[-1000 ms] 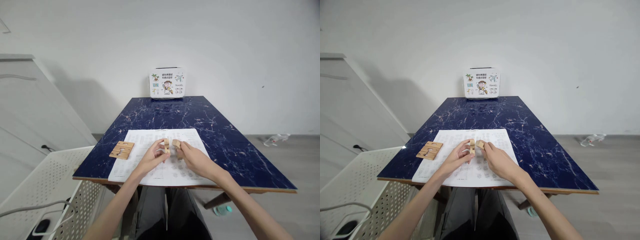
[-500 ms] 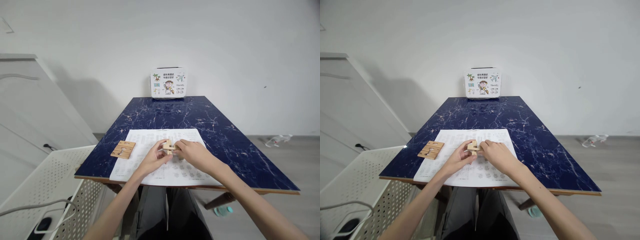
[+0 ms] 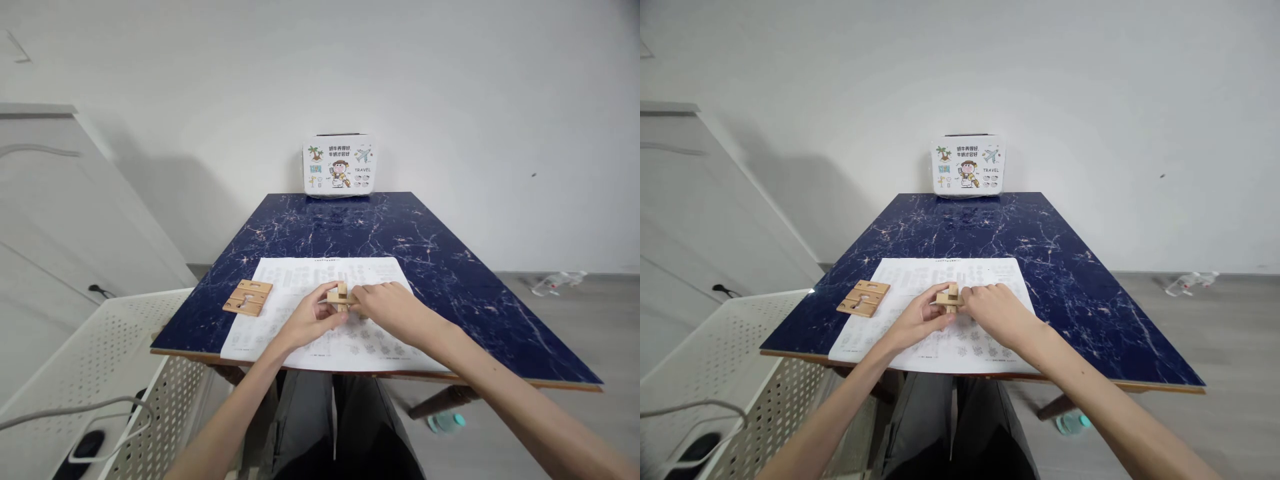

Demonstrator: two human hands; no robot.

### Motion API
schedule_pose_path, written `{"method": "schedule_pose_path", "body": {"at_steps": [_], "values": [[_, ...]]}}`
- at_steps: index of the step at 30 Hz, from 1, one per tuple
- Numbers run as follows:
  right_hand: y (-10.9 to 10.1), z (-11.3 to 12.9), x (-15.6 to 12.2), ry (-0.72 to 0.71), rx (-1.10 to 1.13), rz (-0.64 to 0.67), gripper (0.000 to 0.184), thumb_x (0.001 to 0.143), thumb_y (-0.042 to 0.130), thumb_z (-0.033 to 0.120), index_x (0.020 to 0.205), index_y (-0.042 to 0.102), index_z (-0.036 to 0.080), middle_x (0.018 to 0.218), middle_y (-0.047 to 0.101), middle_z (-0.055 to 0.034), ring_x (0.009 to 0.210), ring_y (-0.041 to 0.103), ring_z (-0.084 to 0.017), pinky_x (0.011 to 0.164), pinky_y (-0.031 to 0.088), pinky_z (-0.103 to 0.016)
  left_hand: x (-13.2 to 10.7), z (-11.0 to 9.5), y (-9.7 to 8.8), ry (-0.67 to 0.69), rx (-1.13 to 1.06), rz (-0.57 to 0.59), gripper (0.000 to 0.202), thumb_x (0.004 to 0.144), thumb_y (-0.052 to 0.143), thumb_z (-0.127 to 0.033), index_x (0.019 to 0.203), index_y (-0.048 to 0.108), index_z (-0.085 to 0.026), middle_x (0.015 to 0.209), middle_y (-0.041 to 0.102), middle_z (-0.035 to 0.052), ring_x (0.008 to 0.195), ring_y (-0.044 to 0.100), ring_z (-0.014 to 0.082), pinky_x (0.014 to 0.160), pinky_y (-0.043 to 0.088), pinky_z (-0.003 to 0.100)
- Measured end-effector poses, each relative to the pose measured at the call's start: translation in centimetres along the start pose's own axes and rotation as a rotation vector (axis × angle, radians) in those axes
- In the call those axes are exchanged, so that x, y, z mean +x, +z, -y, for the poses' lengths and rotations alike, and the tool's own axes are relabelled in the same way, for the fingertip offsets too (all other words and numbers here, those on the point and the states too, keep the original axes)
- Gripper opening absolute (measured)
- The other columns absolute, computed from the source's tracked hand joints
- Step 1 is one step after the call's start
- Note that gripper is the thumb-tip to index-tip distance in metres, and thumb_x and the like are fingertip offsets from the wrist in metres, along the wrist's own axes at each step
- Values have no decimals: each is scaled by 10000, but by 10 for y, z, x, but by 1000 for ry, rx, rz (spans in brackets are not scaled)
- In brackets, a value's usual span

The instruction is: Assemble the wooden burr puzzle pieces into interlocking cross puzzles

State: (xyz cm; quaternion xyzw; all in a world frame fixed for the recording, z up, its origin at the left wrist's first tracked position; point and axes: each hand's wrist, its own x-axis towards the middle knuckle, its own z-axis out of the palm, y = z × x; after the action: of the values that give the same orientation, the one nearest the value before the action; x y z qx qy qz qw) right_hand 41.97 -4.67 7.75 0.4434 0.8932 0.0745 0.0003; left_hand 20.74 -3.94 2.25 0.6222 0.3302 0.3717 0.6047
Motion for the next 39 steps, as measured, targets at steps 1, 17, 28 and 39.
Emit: {"method": "schedule_pose_path", "body": {"at_steps": [1,17,28,39], "values": [[-1,-1,0,-11,-6,9,147,1052,566,245,1014,654,132,862,759,-105,702,727,-248,556,353,-306,0,0,0,4,4,19,674,846,812,-325,1430,492,-219,1056,628,57,788,575,122,694,473,263],[-6,-9,1,-83,76,23,226,1038,607,346,948,676,150,785,751,-73,647,694,-219,551,324,-287,-2,-12,3,33,46,-7,418,947,663,-496,1204,593,-174,781,607,-7,661,587,127,657,507,283],[25,-25,-15,202,440,-47,309,971,646,469,1122,585,206,961,744,-43,707,678,-194,578,373,-272,0,-3,7,-15,-34,-244,528,925,674,-541,1271,569,-155,813,630,8,679,602,135,677,503,296],[47,-11,-16,318,597,-174,206,978,569,317,1126,618,182,955,746,-65,740,699,-208,649,479,-306,-2,-7,5,-80,-94,-245,699,703,918,-294,1292,558,-189,1168,698,97,913,663,169,841,518,323]]}}
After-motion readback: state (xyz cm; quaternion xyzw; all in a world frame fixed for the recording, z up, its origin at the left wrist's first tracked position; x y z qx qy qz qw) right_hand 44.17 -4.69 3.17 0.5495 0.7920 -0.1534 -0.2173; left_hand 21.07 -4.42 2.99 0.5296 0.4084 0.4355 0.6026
